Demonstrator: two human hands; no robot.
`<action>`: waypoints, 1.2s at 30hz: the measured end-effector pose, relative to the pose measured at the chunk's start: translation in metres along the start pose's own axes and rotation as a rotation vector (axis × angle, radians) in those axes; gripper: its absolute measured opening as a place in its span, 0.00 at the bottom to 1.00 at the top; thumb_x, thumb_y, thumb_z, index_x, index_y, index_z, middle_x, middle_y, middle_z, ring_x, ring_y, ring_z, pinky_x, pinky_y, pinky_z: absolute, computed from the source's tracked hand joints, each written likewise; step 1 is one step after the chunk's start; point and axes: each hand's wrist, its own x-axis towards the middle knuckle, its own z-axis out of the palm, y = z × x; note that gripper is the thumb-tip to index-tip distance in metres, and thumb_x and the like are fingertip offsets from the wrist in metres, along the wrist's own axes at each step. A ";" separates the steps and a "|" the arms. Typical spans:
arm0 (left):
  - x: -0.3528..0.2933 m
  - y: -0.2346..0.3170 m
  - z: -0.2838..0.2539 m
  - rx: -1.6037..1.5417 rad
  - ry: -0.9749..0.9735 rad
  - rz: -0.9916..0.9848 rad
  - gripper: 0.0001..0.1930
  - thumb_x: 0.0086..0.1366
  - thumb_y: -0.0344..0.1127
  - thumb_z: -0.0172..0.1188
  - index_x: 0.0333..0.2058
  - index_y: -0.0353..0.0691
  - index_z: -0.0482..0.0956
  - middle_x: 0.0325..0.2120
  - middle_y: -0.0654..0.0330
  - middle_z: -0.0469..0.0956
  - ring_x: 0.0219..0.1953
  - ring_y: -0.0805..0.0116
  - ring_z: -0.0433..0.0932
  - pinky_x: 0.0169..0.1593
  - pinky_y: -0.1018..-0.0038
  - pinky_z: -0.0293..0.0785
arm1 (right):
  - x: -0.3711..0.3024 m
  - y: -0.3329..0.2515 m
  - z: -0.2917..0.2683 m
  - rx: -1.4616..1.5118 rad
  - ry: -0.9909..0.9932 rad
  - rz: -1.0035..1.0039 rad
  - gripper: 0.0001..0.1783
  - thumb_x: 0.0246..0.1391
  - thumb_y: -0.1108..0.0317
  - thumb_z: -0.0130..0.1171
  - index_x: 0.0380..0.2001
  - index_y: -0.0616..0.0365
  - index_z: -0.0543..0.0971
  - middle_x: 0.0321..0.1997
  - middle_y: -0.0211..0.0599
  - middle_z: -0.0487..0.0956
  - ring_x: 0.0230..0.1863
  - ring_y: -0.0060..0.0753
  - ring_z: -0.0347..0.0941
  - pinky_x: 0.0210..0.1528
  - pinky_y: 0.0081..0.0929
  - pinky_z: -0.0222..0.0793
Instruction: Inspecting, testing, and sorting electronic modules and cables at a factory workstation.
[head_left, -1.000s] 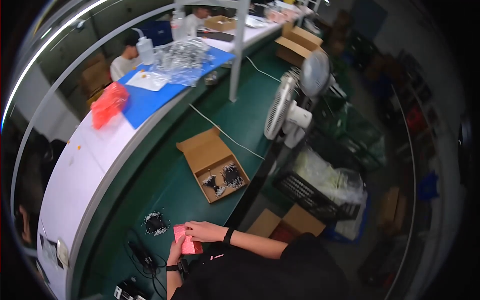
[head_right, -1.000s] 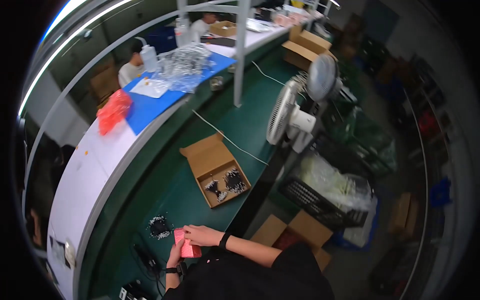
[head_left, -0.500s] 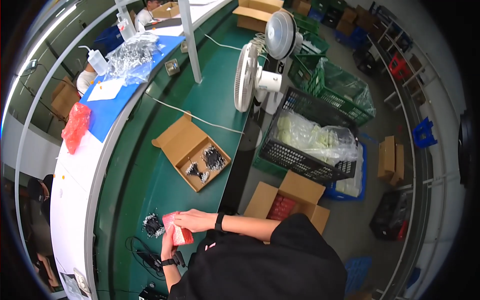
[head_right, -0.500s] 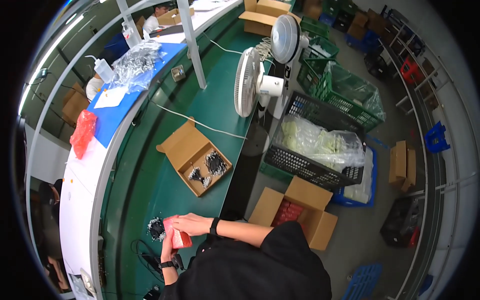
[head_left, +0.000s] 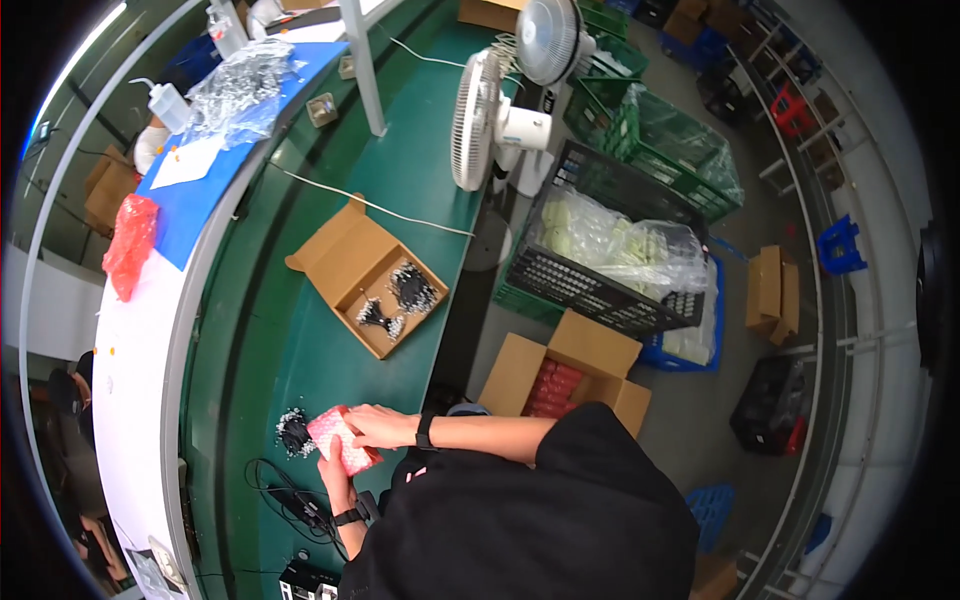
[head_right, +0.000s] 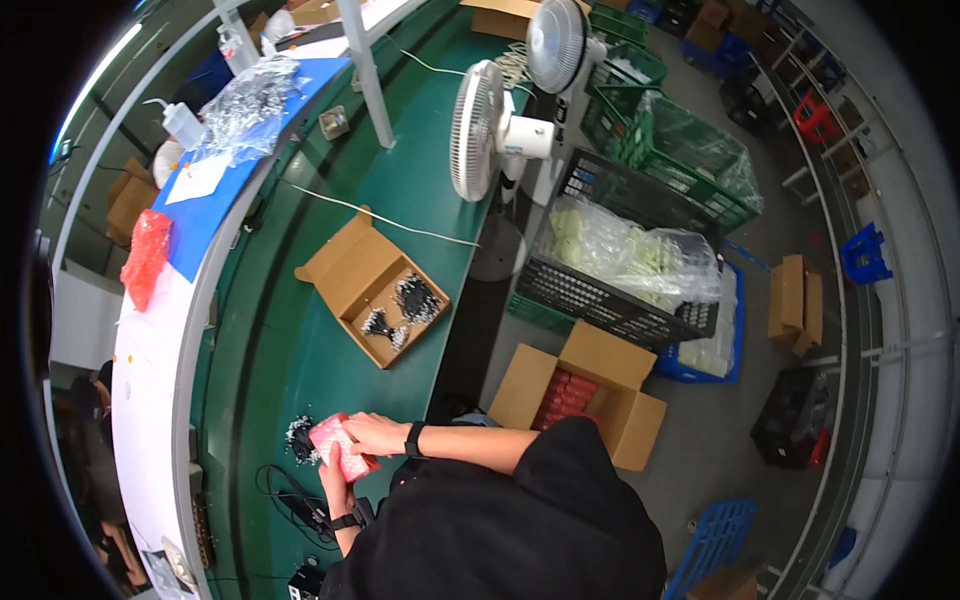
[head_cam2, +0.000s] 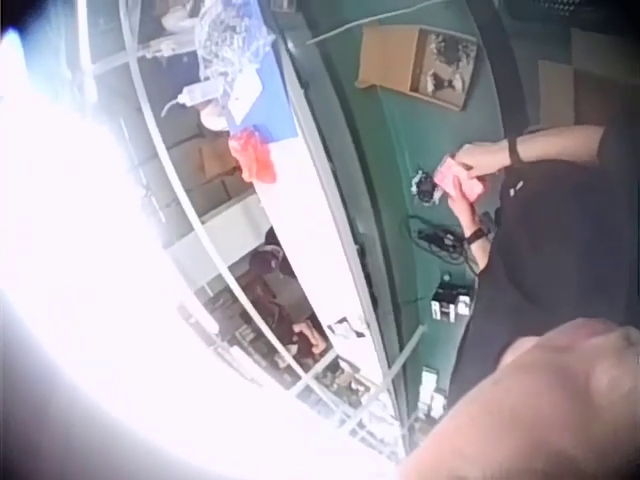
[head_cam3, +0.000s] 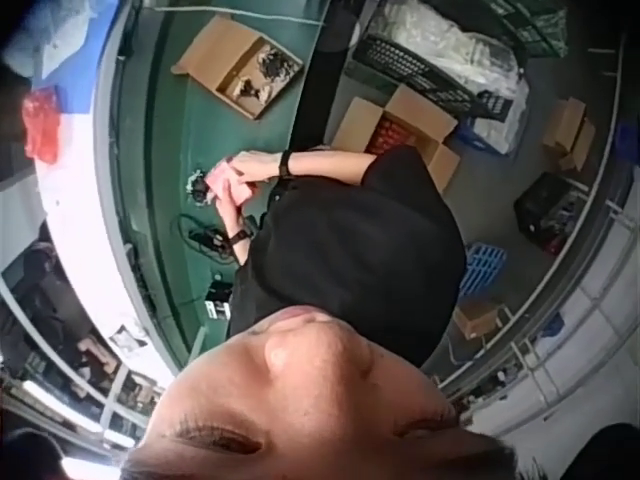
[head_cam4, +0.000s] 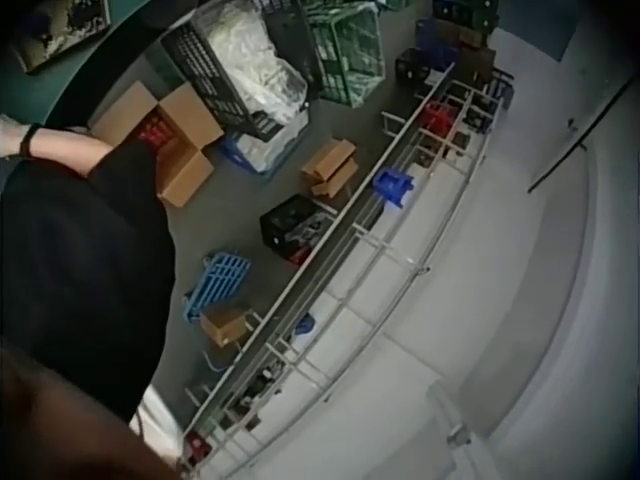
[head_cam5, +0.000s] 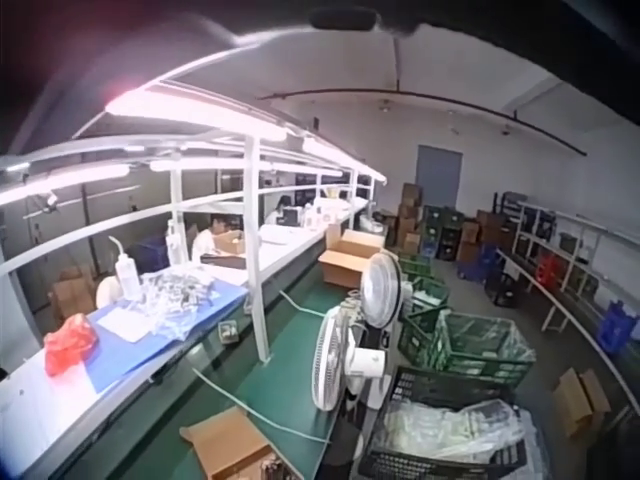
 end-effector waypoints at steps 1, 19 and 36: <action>-0.001 0.001 0.000 -0.007 0.013 0.023 0.24 0.72 0.44 0.62 0.55 0.27 0.75 0.46 0.56 0.82 0.45 0.68 0.82 0.48 0.70 0.78 | 0.007 0.016 0.012 -0.092 0.117 -0.164 0.15 0.53 0.68 0.64 0.25 0.68 0.69 0.31 0.50 0.77 0.21 0.45 0.78 0.18 0.39 0.72; 0.044 -0.025 -0.071 -0.558 -0.230 -0.003 0.31 0.70 0.63 0.56 0.61 0.47 0.70 0.50 0.63 0.79 0.44 0.65 0.80 0.41 0.67 0.80 | 0.013 -0.050 -0.014 0.342 -0.004 -0.276 0.09 0.58 0.68 0.58 0.28 0.62 0.71 0.26 0.42 0.71 0.28 0.41 0.67 0.31 0.38 0.64; 0.025 -0.015 -0.033 -0.644 -0.203 -0.215 0.34 0.71 0.58 0.57 0.70 0.52 0.62 0.65 0.53 0.69 0.63 0.56 0.72 0.61 0.57 0.73 | 0.012 -0.029 -0.036 0.440 -0.166 0.105 0.25 0.63 0.54 0.63 0.48 0.67 0.74 0.35 0.44 0.81 0.37 0.38 0.79 0.41 0.36 0.75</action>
